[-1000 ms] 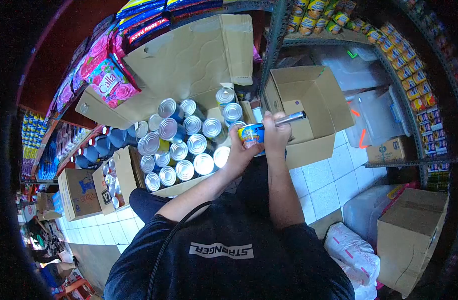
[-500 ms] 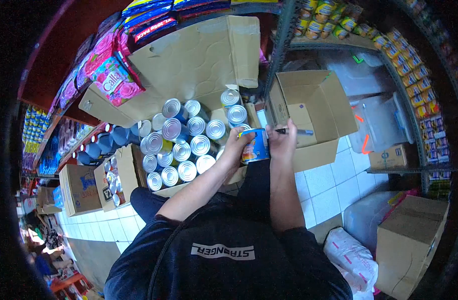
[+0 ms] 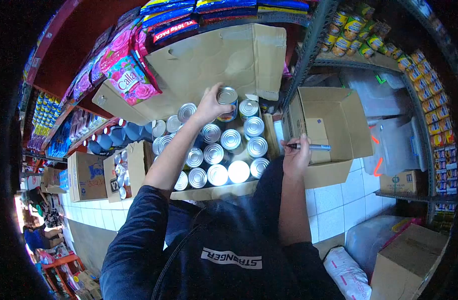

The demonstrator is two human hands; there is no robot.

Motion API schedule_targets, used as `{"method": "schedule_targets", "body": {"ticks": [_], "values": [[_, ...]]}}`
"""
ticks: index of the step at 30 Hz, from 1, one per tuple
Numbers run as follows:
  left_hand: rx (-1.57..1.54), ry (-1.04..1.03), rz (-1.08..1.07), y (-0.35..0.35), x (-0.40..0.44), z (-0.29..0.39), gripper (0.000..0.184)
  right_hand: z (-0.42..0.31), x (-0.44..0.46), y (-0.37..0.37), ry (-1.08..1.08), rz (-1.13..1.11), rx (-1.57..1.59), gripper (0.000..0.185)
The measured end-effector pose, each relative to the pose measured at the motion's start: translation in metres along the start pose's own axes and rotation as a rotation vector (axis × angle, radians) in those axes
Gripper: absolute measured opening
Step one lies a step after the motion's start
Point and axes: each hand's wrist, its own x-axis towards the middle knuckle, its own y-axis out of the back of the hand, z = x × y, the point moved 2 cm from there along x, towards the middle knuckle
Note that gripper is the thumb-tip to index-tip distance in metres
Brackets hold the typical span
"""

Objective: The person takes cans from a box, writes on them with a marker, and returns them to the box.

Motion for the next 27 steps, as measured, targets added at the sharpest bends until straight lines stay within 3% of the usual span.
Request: {"method": "schedule_targets", "body": {"ticks": [4,7,12,18,27], "values": [[0.117,-0.072,-0.099,-0.021,0.006,-0.022,0.084,0.002,0.005,0.004,-0.013,0.001,-0.015,0.022],[0.472,-0.161,-0.342,-0.033,0.01,-0.035,0.081,0.0,0.002,-0.006,-0.003,0.08,-0.057,0.025],[0.901,-0.173,-0.45,-0.054,0.014,-0.04,0.071,0.004,0.007,-0.006,-0.04,0.093,-0.095,0.025],[0.91,-0.018,-0.57,-0.066,0.031,-0.042,0.07,0.004,0.007,-0.007,-0.07,0.093,-0.129,0.021],[0.813,-0.015,-0.597,-0.063,0.029,-0.045,0.073,0.006,0.009,-0.002,-0.066,0.027,-0.117,0.022]]}}
